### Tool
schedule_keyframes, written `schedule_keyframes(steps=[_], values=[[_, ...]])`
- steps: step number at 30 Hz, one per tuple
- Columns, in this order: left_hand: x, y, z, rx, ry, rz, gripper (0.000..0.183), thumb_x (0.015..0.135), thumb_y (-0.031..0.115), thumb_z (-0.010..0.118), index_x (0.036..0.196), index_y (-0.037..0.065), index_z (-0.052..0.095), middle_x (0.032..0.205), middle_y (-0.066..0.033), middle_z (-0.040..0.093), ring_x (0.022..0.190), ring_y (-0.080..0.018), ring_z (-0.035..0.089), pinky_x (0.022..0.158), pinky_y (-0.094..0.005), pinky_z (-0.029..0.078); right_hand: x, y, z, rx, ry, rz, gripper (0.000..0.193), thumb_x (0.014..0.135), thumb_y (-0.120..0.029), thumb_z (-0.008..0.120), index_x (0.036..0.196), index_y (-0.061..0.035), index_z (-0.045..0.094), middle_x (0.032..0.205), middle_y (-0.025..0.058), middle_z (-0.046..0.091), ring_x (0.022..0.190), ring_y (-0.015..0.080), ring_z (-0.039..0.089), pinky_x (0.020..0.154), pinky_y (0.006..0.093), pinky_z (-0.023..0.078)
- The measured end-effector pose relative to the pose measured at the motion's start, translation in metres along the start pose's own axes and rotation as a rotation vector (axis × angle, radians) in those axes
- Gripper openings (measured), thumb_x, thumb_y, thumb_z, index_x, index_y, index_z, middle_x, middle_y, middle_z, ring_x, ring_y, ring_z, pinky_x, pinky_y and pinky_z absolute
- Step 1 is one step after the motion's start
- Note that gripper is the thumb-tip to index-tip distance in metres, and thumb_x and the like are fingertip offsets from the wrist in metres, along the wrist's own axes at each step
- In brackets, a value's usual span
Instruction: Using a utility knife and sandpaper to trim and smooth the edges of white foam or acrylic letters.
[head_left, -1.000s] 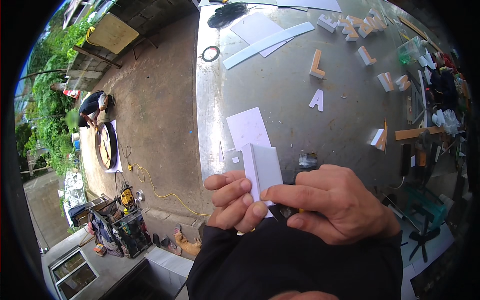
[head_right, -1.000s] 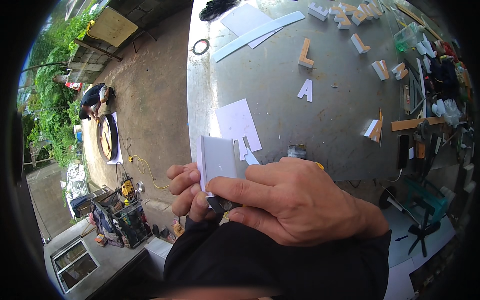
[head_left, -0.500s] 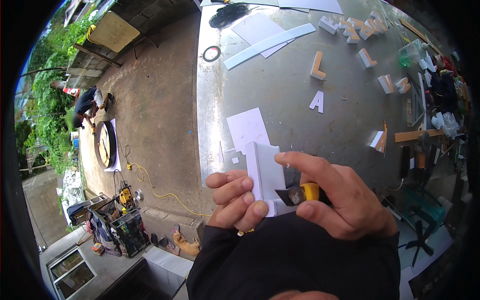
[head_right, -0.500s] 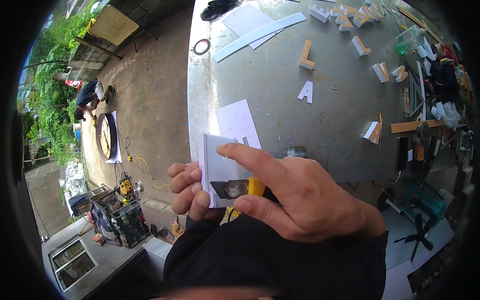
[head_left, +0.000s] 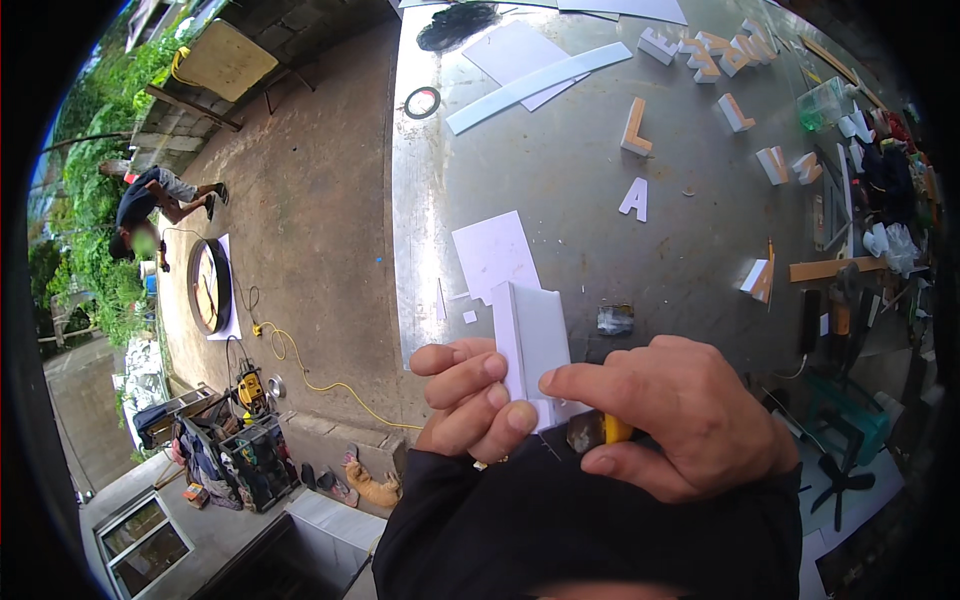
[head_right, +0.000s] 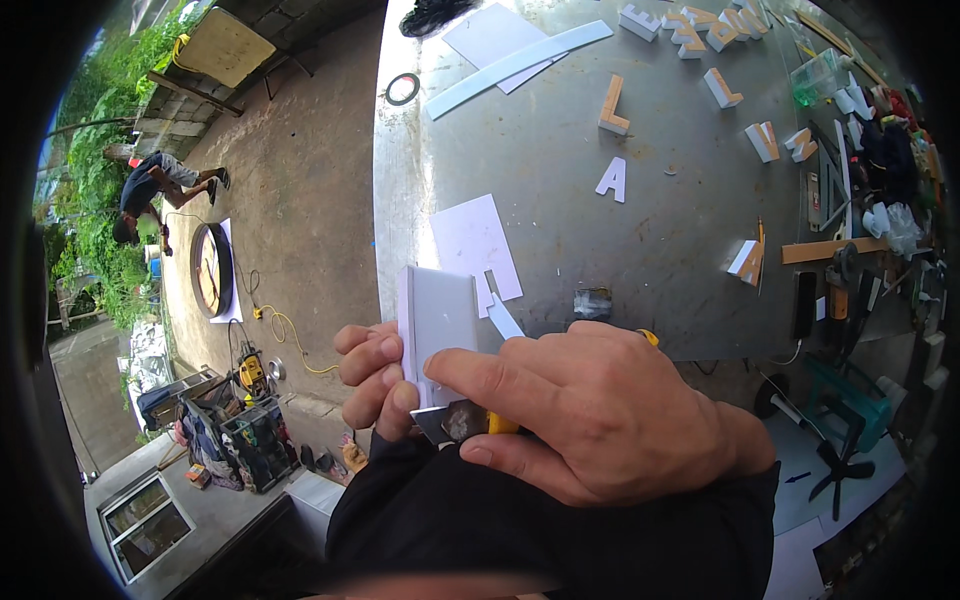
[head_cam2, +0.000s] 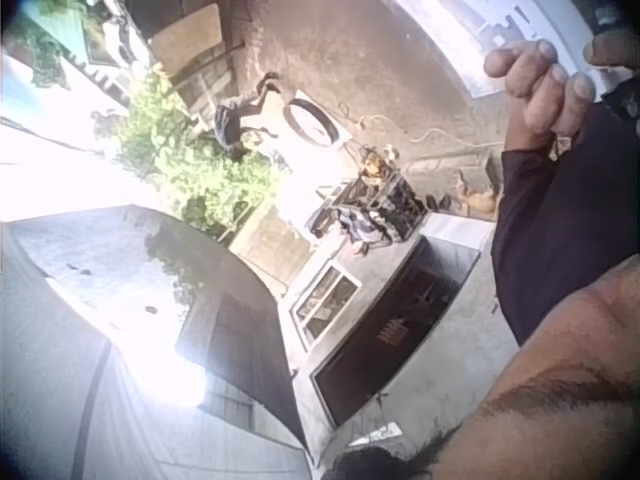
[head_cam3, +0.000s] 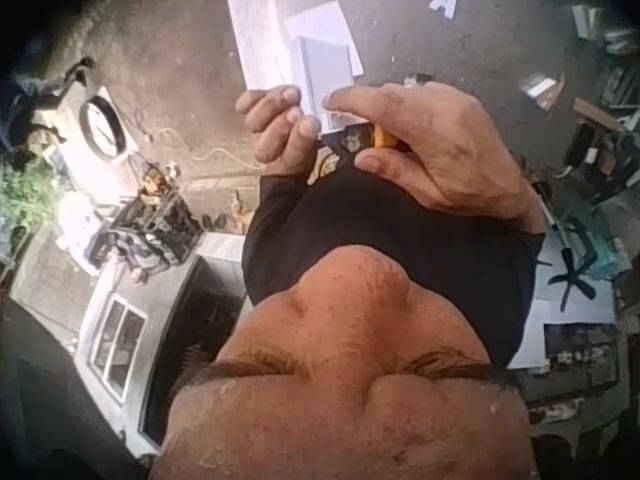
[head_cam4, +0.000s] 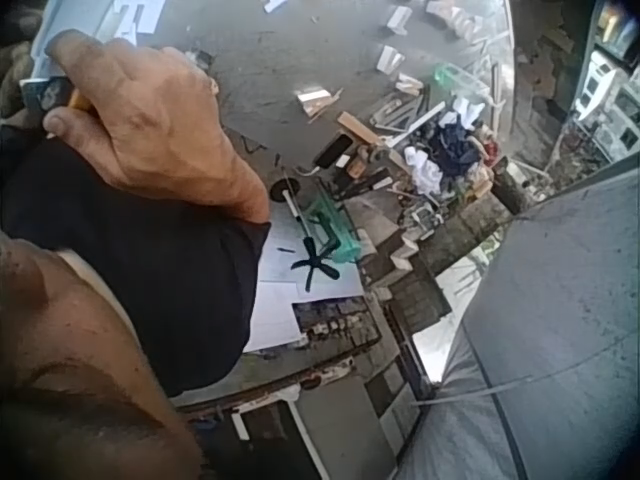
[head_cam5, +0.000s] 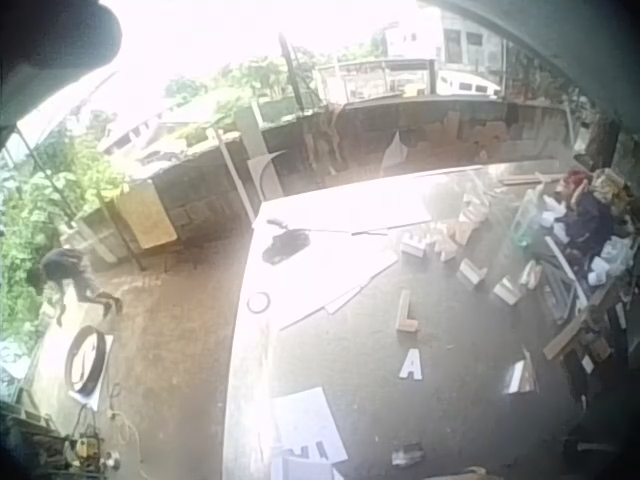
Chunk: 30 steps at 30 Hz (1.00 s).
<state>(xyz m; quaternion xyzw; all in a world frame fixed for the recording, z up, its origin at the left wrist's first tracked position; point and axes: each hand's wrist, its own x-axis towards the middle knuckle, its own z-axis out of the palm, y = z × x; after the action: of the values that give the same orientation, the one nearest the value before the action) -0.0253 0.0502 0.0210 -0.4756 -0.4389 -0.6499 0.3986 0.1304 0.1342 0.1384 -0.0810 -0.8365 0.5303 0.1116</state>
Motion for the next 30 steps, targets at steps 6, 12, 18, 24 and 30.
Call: schedule_keyframes(steps=[6,12,18,24,30], values=[[-0.001,0.0,0.0,-0.012,0.0,0.009,0.012,0.088,0.023,0.063,0.1,0.022,0.058,0.089,0.0046,0.04,0.087,-0.0135,0.056,0.075,-0.0367,0.03,0.001,0.001,-0.001,0.013,-0.009,0.008,0.046,0.085,-0.027,0.07,0.126,-0.012,0.054,0.075,0.0044,0.057,0.063,0.0255,0.059,0.059,0.038,0.045],[-0.001,-0.003,-0.003,-0.011,-0.016,0.029,0.012,0.089,0.023,0.062,0.1,0.022,0.059,0.089,0.0044,0.039,0.087,-0.0135,0.056,0.077,-0.0371,0.031,0.002,0.002,-0.001,0.022,-0.033,0.008,0.045,0.086,-0.026,0.07,0.126,-0.0129,0.054,0.075,0.0049,0.057,0.064,0.0261,0.059,0.058,0.0387,0.046],[0.002,0.002,0.001,0.026,0.008,0.01,0.01,0.089,0.025,0.062,0.099,0.023,0.058,0.088,0.0053,0.038,0.085,-0.0123,0.054,0.077,-0.0367,0.031,0.002,0.002,0.0,0.056,-0.03,0.009,0.044,0.087,-0.025,0.069,0.126,-0.0136,0.053,0.075,0.0055,0.058,0.065,0.028,0.06,0.059,0.0399,0.047],[0.0,0.002,0.007,0.025,0.067,0.011,0.008,0.089,0.025,0.063,0.094,0.023,0.058,0.087,0.0059,0.038,0.082,-0.0115,0.052,0.076,-0.0357,0.03,0.002,0.003,-0.001,0.07,-0.042,0.023,0.042,0.087,-0.025,0.068,0.125,-0.0135,0.053,0.075,0.0063,0.058,0.065,0.0293,0.061,0.059,0.0404,0.047],[-0.001,0.001,0.007,0.016,0.089,0.025,0.012,0.084,0.022,0.067,0.092,0.024,0.058,0.086,0.0059,0.037,0.081,-0.0115,0.051,0.077,-0.0354,0.029,0.001,0.004,0.0,0.085,-0.05,0.028,0.041,0.088,-0.025,0.067,0.125,-0.0141,0.053,0.074,0.0068,0.058,0.064,0.0296,0.06,0.059,0.0406,0.047]])
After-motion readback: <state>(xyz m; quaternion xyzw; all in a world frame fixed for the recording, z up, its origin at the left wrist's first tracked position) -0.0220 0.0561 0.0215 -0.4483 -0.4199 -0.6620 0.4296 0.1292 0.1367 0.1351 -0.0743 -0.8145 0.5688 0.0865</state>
